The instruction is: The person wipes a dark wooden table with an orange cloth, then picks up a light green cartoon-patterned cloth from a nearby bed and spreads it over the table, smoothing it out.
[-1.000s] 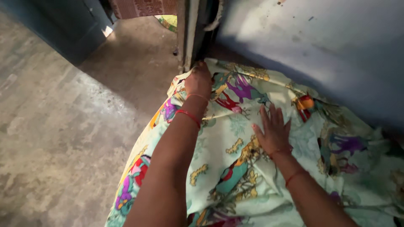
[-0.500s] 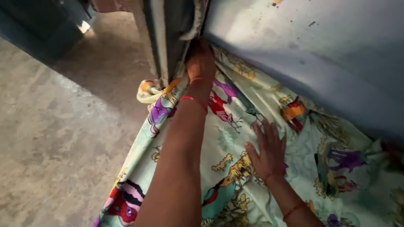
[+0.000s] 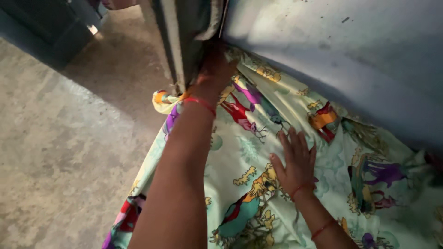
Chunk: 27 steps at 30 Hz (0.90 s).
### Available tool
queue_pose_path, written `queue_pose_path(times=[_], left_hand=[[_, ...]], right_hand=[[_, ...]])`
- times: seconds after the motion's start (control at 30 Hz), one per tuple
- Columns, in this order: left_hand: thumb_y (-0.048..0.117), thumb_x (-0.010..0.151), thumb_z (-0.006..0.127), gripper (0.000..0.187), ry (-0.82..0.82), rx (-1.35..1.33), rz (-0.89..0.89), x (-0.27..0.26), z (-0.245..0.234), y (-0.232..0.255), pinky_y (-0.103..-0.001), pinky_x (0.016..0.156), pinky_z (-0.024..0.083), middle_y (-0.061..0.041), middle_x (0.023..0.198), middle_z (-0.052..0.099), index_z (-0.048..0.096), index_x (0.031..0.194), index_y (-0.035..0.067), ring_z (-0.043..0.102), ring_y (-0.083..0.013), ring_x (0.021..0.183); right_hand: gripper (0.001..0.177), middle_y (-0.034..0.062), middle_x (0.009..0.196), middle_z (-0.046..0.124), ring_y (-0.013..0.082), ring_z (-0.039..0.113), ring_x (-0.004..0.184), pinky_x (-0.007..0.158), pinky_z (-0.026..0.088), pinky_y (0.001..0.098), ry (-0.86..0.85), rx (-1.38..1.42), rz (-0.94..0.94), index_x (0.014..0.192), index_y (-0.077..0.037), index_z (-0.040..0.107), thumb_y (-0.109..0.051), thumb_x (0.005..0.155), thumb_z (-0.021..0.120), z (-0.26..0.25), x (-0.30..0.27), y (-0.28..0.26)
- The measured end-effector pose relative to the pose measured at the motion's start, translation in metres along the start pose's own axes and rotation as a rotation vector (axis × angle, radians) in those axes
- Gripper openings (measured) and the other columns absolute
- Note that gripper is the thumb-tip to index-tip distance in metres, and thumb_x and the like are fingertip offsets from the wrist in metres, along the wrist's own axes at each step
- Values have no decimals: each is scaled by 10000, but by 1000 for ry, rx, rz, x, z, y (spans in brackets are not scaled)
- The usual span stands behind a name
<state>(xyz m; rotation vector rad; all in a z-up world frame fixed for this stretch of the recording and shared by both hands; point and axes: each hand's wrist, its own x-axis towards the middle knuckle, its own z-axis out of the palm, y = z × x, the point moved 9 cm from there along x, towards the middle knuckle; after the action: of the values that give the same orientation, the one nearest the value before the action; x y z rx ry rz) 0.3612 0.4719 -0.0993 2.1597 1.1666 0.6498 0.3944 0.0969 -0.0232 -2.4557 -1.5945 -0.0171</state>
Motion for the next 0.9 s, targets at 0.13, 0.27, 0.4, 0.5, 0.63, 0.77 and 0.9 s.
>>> queue_pose_path(times=[0.13, 0.27, 0.4, 0.5, 0.63, 0.77, 0.9], left_hand=[[479, 917, 717, 722, 277, 284, 192, -67, -39, 40, -557, 1166, 307, -300, 1547, 415, 475, 1410, 11, 391, -483, 1416], [429, 862, 704, 922, 94, 245, 83, -134, -62, 29, -533, 1215, 260, -298, 1577, 340, 327, 1540, -70, 318, -455, 1456], [422, 880, 698, 912, 138, 249, 2, -168, -98, 37, -569, 1188, 268, -258, 1565, 382, 315, 1547, -68, 355, -410, 1455], [433, 877, 700, 829, 143, 275, -119, -183, -118, 34, -579, 1145, 284, -235, 1493, 444, 377, 1513, 11, 402, -405, 1400], [413, 909, 664, 722, 195, 177, -266, -211, -141, 5, -539, 1024, 438, -209, 1363, 579, 469, 1491, 34, 562, -387, 1250], [585, 908, 634, 671, -1, 157, -461, -197, -128, -32, -525, 904, 547, -220, 1184, 683, 572, 1289, 36, 666, -412, 1098], [666, 897, 600, 669, -89, 165, -554, -188, -125, -42, -523, 879, 556, -231, 1111, 722, 626, 1169, 55, 691, -418, 1057]], right_hand=[[695, 89, 1683, 297, 359, 250, 1550, 1224, 133, 648, 12, -10, 8, 1583, -230, 371, -426, 954, 594, 0, 2, 0], [705, 106, 1678, 296, 370, 256, 1539, 1207, 137, 668, -31, -29, 25, 1571, -218, 381, -416, 935, 614, 6, 2, 4], [684, 103, 1676, 306, 372, 256, 1549, 1215, 140, 678, -11, -26, 4, 1581, -213, 387, -406, 959, 597, 6, 1, 2], [676, 92, 1676, 313, 359, 258, 1550, 1212, 141, 679, -19, -39, 18, 1578, -226, 395, -414, 961, 597, 7, 1, 5], [669, 87, 1681, 315, 355, 262, 1551, 1203, 159, 676, -8, -6, 22, 1573, -232, 403, -418, 960, 597, 9, 0, 8], [659, 96, 1675, 312, 363, 259, 1544, 1191, 161, 691, -32, -21, 41, 1559, -237, 412, -429, 959, 604, 14, 1, 11], [664, 115, 1684, 299, 372, 251, 1546, 1182, 165, 700, -15, -22, 4, 1573, -245, 397, -454, 969, 578, 15, -3, 13]])
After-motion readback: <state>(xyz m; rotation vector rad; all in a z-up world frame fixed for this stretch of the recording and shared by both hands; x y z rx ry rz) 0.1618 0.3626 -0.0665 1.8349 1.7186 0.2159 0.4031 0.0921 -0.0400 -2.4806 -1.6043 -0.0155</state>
